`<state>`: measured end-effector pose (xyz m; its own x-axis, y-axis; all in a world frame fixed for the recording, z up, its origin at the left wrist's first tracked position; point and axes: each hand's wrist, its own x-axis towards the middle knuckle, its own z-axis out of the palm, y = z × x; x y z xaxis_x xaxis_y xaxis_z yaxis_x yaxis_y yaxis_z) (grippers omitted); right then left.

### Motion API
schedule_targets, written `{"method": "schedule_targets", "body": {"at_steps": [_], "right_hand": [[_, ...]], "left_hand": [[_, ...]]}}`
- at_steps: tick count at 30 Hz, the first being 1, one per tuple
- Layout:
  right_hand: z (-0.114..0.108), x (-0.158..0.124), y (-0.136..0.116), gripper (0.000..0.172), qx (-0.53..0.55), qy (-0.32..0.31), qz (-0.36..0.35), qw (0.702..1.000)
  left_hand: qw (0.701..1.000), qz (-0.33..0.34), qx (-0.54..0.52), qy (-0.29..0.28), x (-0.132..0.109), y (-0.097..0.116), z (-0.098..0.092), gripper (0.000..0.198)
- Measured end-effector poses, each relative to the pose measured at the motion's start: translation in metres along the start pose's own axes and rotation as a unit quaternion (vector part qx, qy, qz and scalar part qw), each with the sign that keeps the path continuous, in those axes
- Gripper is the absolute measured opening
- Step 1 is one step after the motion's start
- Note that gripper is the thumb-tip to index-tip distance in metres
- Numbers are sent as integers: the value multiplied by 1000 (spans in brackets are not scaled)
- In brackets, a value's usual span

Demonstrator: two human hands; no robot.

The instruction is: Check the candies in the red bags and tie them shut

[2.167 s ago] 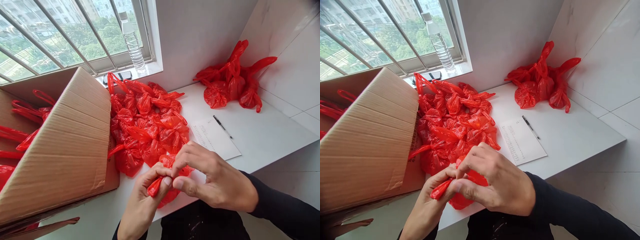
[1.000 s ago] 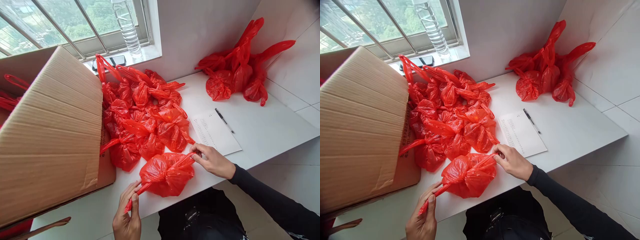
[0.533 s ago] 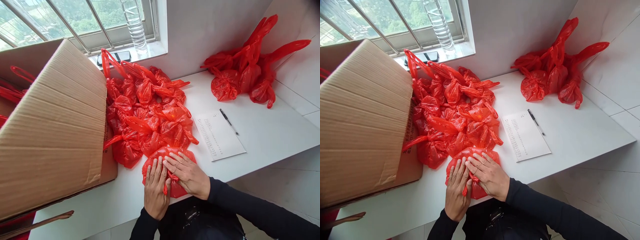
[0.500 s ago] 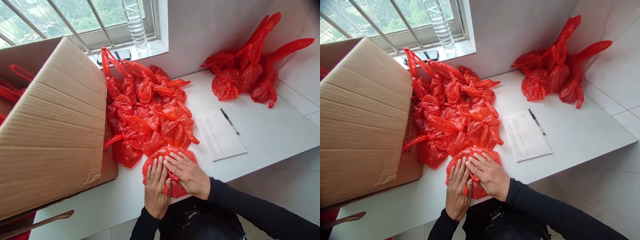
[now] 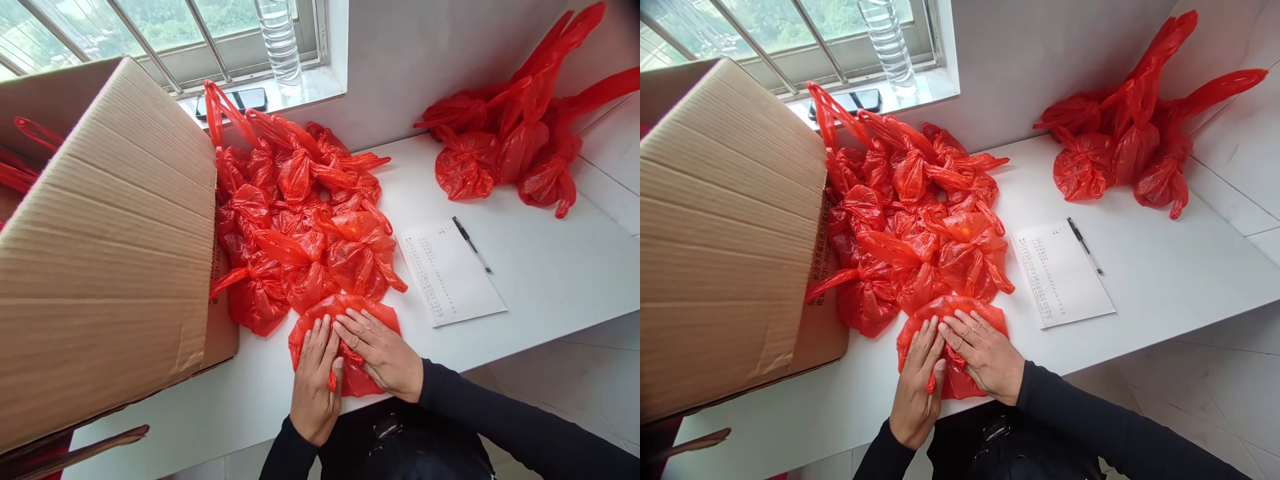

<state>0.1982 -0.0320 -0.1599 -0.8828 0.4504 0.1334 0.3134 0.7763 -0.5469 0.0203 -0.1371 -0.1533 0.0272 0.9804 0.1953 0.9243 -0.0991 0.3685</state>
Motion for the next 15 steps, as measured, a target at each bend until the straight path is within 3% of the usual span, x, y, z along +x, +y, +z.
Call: {"method": "schedule_targets", "body": {"at_steps": [3, 5, 7, 12, 15], "right_hand": [[-5, -15, 7, 80, 40, 22, 5, 999], [-11, -29, 11, 81, 69, 55, 22, 996], [-19, -41, 12, 80, 89, 78, 42, 992], [-35, -40, -5, 68, 94, 82, 93, 988], [-36, -27, -21, 52, 151, 59, 140, 977]], "left_hand": [[998, -35, -5, 54, -8, -10, -19, 56], [990, -87, 17, 106, -16, -19, -33, 53], [980, -151, 32, 124, -25, -25, -45, 48], [932, -343, -117, 23, -31, -5, -53, 51], [916, -334, -219, 43, -18, 20, -43, 34]]}}
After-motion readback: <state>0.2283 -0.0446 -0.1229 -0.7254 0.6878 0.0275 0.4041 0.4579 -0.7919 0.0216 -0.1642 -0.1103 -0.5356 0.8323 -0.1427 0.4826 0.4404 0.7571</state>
